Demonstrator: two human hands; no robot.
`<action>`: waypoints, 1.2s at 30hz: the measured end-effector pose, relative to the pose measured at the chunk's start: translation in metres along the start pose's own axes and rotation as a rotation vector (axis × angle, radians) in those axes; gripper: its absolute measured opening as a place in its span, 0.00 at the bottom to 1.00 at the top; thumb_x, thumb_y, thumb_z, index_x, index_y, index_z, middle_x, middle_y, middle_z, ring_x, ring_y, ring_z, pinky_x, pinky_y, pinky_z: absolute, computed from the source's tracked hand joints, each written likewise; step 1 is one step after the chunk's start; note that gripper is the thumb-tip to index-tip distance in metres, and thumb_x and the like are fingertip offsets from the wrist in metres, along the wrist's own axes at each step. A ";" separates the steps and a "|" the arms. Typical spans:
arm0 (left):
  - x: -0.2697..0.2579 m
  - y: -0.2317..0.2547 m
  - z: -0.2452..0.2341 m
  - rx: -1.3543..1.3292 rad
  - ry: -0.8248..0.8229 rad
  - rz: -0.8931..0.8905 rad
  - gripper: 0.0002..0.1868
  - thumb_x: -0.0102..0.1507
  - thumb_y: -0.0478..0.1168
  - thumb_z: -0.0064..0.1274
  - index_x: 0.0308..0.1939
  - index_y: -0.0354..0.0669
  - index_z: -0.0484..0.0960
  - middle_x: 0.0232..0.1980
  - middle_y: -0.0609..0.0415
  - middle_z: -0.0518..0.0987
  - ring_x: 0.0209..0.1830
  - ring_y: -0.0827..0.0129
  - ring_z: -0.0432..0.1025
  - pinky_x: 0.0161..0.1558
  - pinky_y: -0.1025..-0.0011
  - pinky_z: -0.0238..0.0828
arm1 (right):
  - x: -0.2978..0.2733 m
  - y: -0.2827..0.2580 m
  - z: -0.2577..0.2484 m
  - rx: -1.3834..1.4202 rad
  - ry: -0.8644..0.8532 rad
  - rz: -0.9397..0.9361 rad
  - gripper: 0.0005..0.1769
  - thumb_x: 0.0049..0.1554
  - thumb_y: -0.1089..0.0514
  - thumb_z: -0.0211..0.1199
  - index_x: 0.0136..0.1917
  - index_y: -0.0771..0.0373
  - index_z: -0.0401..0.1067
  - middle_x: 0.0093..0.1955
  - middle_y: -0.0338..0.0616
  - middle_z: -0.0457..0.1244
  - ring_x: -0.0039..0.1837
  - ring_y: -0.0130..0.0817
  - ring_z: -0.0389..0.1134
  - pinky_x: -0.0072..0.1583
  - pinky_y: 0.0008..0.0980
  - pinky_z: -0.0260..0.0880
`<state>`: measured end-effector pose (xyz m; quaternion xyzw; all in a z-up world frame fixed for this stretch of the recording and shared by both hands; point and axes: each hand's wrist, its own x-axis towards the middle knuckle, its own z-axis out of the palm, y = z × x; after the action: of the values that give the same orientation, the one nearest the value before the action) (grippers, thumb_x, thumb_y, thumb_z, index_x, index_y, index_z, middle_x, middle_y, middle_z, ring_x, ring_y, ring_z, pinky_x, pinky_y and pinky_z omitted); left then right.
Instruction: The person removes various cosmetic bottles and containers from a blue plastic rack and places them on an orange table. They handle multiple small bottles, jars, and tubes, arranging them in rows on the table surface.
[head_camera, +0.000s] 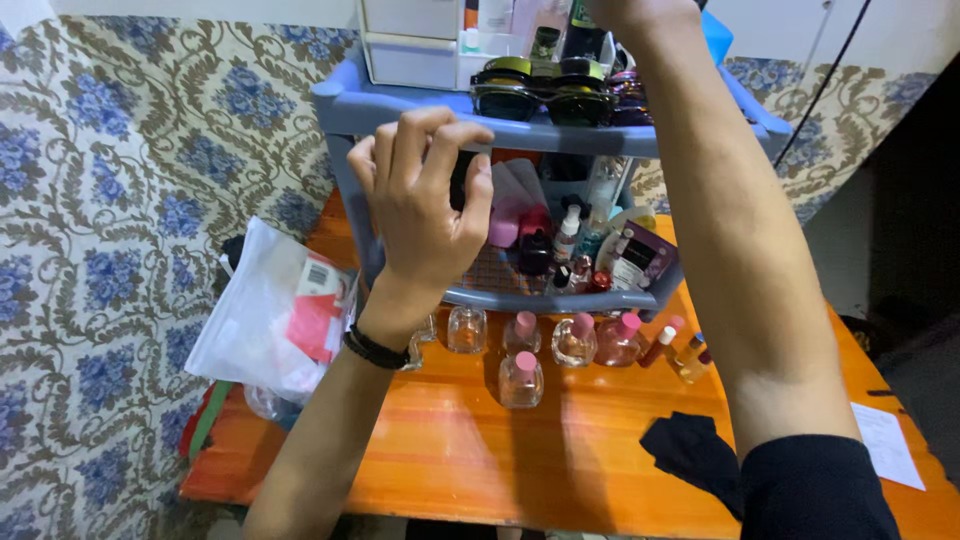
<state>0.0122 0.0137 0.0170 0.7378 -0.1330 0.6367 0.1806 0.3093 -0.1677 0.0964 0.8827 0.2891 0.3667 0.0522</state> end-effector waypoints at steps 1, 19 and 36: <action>0.005 -0.003 0.003 0.005 0.006 -0.008 0.09 0.67 0.38 0.57 0.50 0.52 0.80 0.53 0.58 0.73 0.57 0.64 0.67 0.64 0.62 0.52 | 0.002 0.000 -0.002 0.012 -0.008 0.021 0.08 0.66 0.59 0.70 0.52 0.67 0.78 0.41 0.52 0.69 0.40 0.45 0.70 0.42 0.39 0.68; 0.018 -0.027 0.026 0.021 0.031 -0.075 0.10 0.66 0.39 0.56 0.51 0.52 0.80 0.54 0.59 0.73 0.57 0.64 0.66 0.63 0.62 0.52 | 0.008 0.012 0.013 0.075 -0.038 0.090 0.07 0.66 0.61 0.69 0.52 0.69 0.77 0.41 0.52 0.69 0.40 0.44 0.70 0.42 0.39 0.68; 0.013 -0.035 0.021 0.022 0.031 -0.063 0.09 0.67 0.40 0.56 0.52 0.53 0.80 0.55 0.60 0.71 0.57 0.67 0.66 0.62 0.65 0.50 | -0.007 0.011 0.019 0.055 0.026 0.089 0.06 0.67 0.63 0.67 0.51 0.70 0.77 0.41 0.53 0.69 0.41 0.43 0.70 0.43 0.39 0.68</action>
<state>0.0477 0.0366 0.0237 0.7336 -0.0998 0.6434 0.1946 0.3232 -0.1785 0.0815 0.8909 0.2604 0.3721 0.0076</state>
